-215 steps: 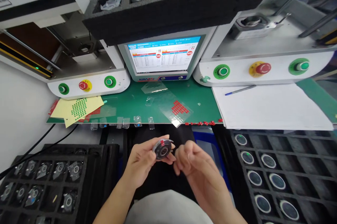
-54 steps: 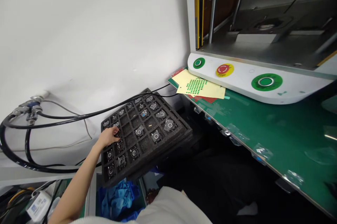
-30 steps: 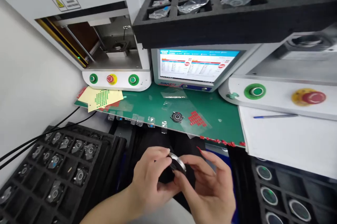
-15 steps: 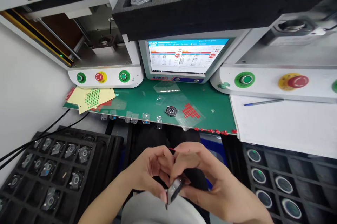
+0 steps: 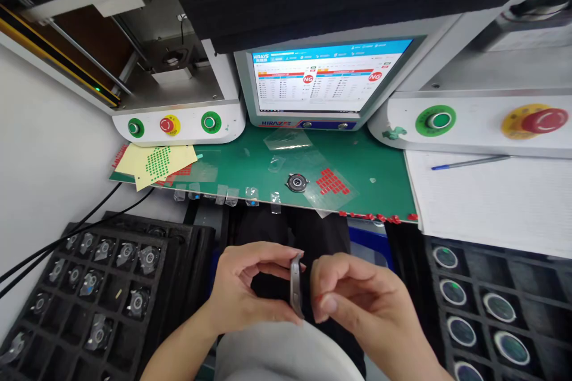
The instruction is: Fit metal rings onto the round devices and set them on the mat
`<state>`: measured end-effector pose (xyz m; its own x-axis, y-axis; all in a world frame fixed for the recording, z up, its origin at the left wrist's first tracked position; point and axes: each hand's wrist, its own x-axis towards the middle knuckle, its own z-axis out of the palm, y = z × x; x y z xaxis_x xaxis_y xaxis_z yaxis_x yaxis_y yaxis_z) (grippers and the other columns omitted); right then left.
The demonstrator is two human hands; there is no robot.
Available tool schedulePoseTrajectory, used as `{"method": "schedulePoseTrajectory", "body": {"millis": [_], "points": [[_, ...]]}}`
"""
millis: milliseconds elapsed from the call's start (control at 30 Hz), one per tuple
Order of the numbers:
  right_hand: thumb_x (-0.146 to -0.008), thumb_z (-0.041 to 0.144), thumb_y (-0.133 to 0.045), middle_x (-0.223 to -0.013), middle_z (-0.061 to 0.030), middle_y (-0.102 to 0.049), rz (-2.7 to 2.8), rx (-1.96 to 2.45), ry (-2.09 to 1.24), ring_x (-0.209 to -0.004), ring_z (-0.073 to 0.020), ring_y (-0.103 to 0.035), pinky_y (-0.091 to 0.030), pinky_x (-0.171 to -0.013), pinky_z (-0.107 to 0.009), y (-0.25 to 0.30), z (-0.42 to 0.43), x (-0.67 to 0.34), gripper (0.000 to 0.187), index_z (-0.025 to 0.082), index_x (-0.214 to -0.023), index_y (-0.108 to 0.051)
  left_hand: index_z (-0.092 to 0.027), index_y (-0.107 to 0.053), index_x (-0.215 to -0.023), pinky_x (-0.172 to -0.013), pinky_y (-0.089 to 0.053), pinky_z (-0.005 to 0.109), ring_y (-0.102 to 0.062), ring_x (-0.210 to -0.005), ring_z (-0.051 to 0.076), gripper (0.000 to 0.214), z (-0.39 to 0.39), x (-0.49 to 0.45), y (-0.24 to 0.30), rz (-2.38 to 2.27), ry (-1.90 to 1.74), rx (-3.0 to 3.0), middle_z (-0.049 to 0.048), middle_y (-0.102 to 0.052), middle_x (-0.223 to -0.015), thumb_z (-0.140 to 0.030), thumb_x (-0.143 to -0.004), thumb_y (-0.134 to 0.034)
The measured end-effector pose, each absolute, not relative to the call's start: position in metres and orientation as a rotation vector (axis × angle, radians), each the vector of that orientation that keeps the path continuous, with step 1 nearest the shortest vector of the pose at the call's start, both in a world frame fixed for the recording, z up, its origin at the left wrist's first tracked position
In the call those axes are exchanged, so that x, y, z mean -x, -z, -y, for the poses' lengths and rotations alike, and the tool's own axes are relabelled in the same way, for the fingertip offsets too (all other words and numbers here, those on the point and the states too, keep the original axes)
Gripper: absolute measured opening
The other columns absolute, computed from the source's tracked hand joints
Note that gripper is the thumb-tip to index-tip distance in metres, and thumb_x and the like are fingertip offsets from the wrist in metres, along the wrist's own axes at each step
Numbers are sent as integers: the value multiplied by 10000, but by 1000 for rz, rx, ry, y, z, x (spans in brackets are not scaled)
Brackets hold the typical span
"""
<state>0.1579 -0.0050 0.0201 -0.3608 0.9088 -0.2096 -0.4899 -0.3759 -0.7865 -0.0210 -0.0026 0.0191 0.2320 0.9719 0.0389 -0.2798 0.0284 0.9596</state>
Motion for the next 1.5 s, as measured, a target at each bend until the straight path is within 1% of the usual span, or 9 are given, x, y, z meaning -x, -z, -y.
{"method": "schedulePoseTrajectory", "body": {"millis": [167, 300, 533, 900, 1100, 1200, 1300, 1400, 1500], "points": [[-793, 312, -830, -607, -32, -673, 512, 736, -2123, -544, -104, -593, -520, -586, -221, -20, 10, -153, 207, 168, -720, -701, -245, -750, -1167, -761, -655, 262, -761, -873, 220, 591, 3, 23, -17, -882, -1175, -1319, 98, -778, -1052, -224, -609, -939], [-795, 285, -832, -622, -25, -689, 419, 700, -2198, -549, -85, -603, -510, -597, -189, -19, 10, -153, 199, 171, -710, -693, -259, -729, -1206, -759, -652, 249, -756, -901, 217, 607, 2, 24, -17, -882, -1186, -1420, 99, -773, -1078, -239, -633, -929], [-816, 293, -817, -626, 3, -647, 386, 712, -2225, -585, -60, -538, -456, -621, -155, -19, 14, -150, 210, 174, -724, -671, -257, -723, -1214, -772, -639, 230, -766, -863, 196, 606, 0, 25, -19, -909, -1226, -1521, 95, -779, -1068, -269, -642, -925], [-793, 393, -816, -575, 8, -560, 439, 801, -2173, -532, -82, -444, -403, -559, -209, -20, 16, -145, 317, 175, -694, -608, -291, -716, -1217, -807, -633, 265, -765, -891, 203, 583, -1, 27, -24, -935, -1209, -1533, 78, -777, -1092, -279, -667, -910], [-800, 339, -816, -612, 53, -502, 281, 701, -2193, -559, -82, -497, -479, -609, -229, -21, 20, -139, 343, 199, -745, -508, -302, -701, -1242, -777, -636, 269, -762, -887, 209, 599, -3, 30, -22, -905, -1209, -1592, 93, -779, -1072, -308, -677, -899], [-776, 278, -839, -650, 83, -506, 174, 681, -2189, -530, -70, -519, -506, -579, -226, -23, 21, -135, 427, 224, -804, -417, -299, -687, -1263, -776, -630, 255, -760, -879, 203, 664, -4, 31, -21, -852, -1203, -1577, 97, -776, -1075, -270, -642, -920], [-770, 281, -846, -616, 92, -496, 169, 715, -2165, -512, -59, -552, -475, -542, -172, -24, 17, -131, 492, 207, -759, -360, -272, -723, -1212, -807, -620, 240, -757, -890, 198, 654, -6, 31, -17, -846, -1224, -1486, 96, -778, -1064, -210, -599, -943], [-787, 365, -819, -560, 71, -504, 227, 711, -2130, -499, -73, -549, -484, -545, -181, -24, 11, -132, 501, 198, -702, -354, -258, -761, -1139, -780, -628, 232, -760, -869, 194, 604, -9, 30, -14, -809, -1164, -1185, 85, -782, -1051, -195, -571, -957], [-823, 422, -759, -583, 26, -542, 374, 782, -1942, -555, -111, -563, -511, -563, -212, -20, 8, -138, 407, 194, -677, -455, -235, -752, -1155, -703, -636, 221, -764, -855, 193, 475, -11, 30, -13, -667, -1054, -761, 97, -777, -1074, -307, -706, -892]]}}
